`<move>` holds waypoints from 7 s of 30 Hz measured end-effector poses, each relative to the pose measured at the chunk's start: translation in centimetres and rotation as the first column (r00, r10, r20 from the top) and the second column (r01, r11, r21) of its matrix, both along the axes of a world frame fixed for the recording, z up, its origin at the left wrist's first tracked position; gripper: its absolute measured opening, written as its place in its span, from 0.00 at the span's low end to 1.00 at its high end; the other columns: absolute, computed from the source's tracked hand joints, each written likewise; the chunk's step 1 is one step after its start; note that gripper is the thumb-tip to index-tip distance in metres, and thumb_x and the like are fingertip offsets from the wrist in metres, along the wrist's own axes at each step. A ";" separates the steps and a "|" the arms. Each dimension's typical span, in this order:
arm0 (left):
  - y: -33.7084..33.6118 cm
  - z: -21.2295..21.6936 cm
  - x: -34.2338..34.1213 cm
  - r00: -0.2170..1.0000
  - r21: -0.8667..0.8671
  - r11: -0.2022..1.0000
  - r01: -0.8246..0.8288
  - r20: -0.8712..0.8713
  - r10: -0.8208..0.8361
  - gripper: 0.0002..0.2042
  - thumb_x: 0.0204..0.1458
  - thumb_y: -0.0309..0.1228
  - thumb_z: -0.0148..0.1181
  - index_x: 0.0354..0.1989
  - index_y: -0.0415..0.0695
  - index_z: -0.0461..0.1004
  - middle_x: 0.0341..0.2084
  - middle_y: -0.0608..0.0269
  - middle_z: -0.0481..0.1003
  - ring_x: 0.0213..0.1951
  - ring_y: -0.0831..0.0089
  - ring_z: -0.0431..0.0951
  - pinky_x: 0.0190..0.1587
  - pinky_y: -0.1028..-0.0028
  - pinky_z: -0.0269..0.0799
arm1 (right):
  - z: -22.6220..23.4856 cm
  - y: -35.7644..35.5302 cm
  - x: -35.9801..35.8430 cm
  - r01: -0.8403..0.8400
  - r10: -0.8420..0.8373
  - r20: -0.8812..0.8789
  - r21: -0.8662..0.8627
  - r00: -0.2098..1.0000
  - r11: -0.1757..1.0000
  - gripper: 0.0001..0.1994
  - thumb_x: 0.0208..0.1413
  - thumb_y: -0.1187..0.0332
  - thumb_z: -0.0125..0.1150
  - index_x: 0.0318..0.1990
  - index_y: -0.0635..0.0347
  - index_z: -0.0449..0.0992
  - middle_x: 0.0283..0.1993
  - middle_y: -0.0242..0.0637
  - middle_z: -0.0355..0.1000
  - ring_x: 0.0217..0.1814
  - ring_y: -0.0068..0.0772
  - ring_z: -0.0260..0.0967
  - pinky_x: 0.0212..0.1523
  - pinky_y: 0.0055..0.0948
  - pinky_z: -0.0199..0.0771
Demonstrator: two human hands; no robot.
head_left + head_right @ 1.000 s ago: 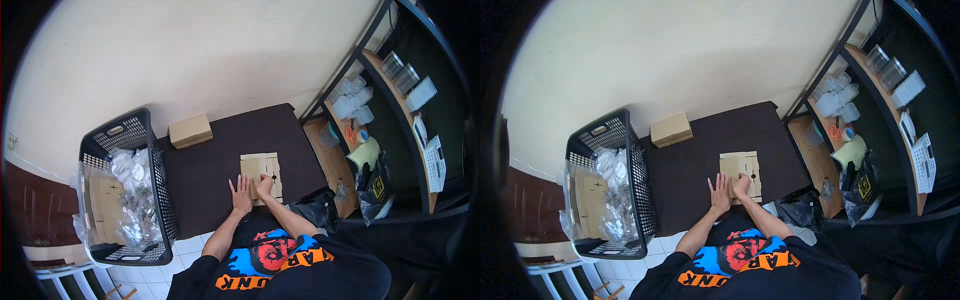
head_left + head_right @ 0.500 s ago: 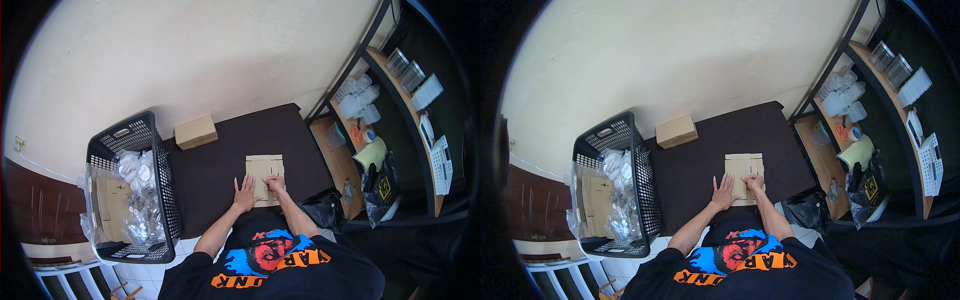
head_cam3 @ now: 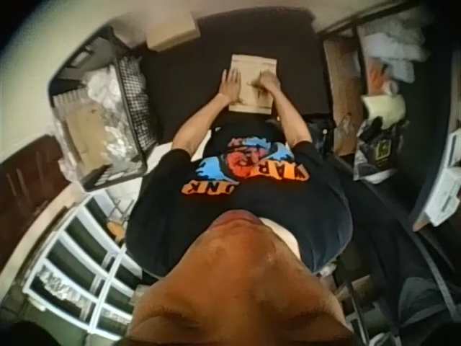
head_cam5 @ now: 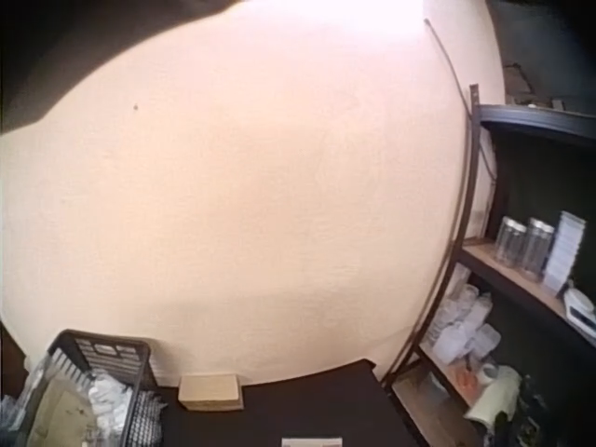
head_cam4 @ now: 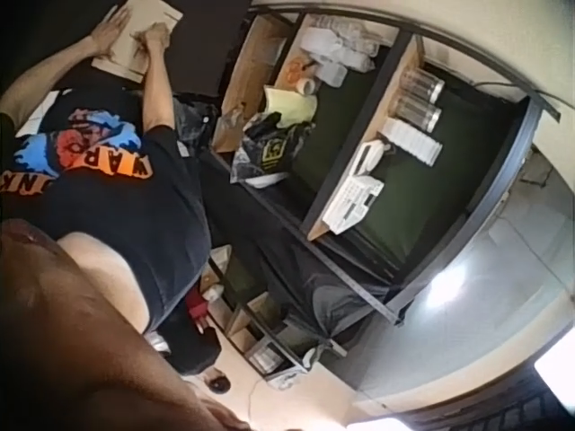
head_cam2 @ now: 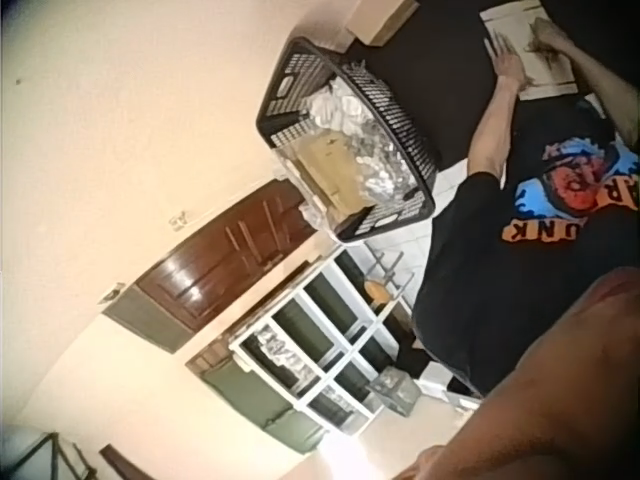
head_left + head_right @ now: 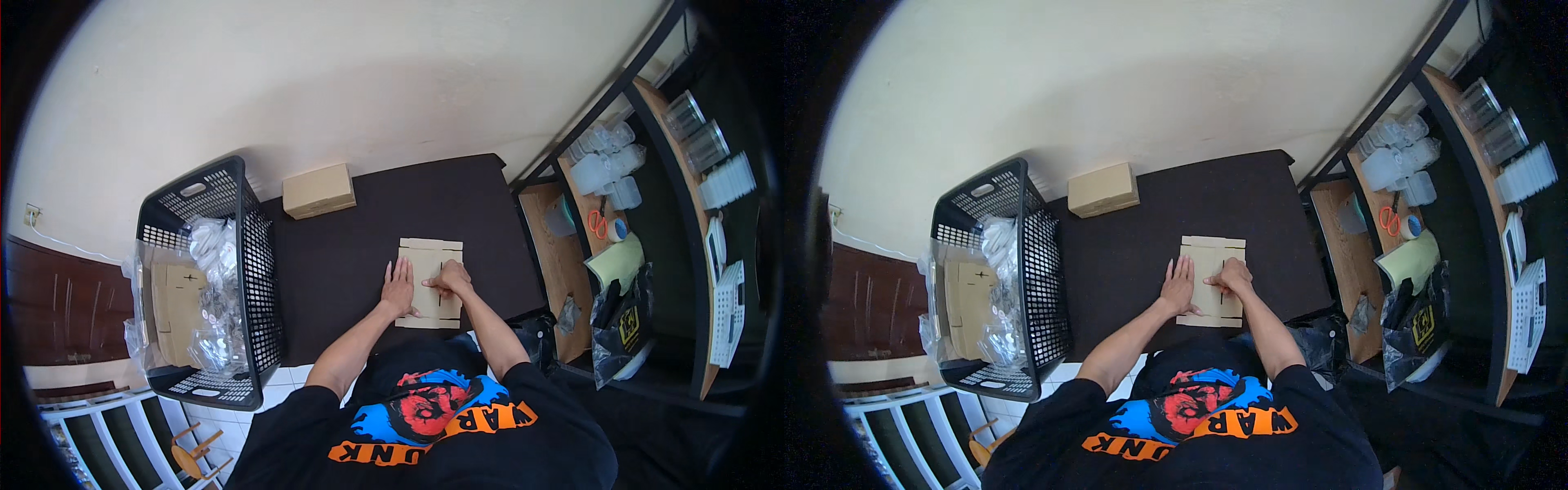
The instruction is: The recorder is assembling small cardboard boxes from flat sheets and filling them with small packaged items.
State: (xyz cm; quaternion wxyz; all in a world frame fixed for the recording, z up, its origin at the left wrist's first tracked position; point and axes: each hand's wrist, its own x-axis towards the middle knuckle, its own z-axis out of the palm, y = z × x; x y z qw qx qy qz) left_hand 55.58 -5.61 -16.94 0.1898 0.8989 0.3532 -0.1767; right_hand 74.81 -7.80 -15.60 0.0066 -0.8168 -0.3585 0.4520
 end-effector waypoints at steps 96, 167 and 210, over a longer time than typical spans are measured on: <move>4.1 1.9 -1.1 0.981 -0.041 0.996 0.083 -0.172 -0.089 0.86 0.11 0.60 0.88 0.85 0.60 0.34 0.84 0.51 0.30 0.81 0.30 0.27 0.67 0.11 0.22 | -7.0 3.1 -5.3 0.393 -0.463 0.088 0.402 0.882 0.827 0.34 0.54 0.39 0.75 0.12 0.61 0.78 0.12 0.39 0.74 0.16 0.38 0.76 0.28 0.39 0.79; -7.3 1.0 -3.8 0.999 0.231 0.973 0.020 0.044 -0.031 0.09 0.58 0.34 0.63 0.40 0.46 0.86 0.40 0.55 0.82 0.53 0.59 0.78 0.62 0.57 0.64 | -2.4 -12.4 -0.4 -0.452 0.442 0.228 0.735 0.867 0.506 0.15 0.44 0.68 0.82 0.36 0.65 0.84 0.45 0.47 0.74 0.51 0.55 0.75 0.53 0.50 0.75; -2.0 2.2 -1.2 0.999 0.118 0.992 0.045 -0.032 -0.041 0.69 0.29 0.49 0.88 0.83 0.51 0.49 0.81 0.40 0.48 0.83 0.47 0.41 0.82 0.43 0.28 | -1.0 -12.2 -0.4 -0.458 0.240 0.493 0.387 0.836 0.800 0.43 0.27 0.49 0.90 0.54 0.55 0.76 0.49 0.47 0.73 0.55 0.54 0.71 0.50 0.53 0.67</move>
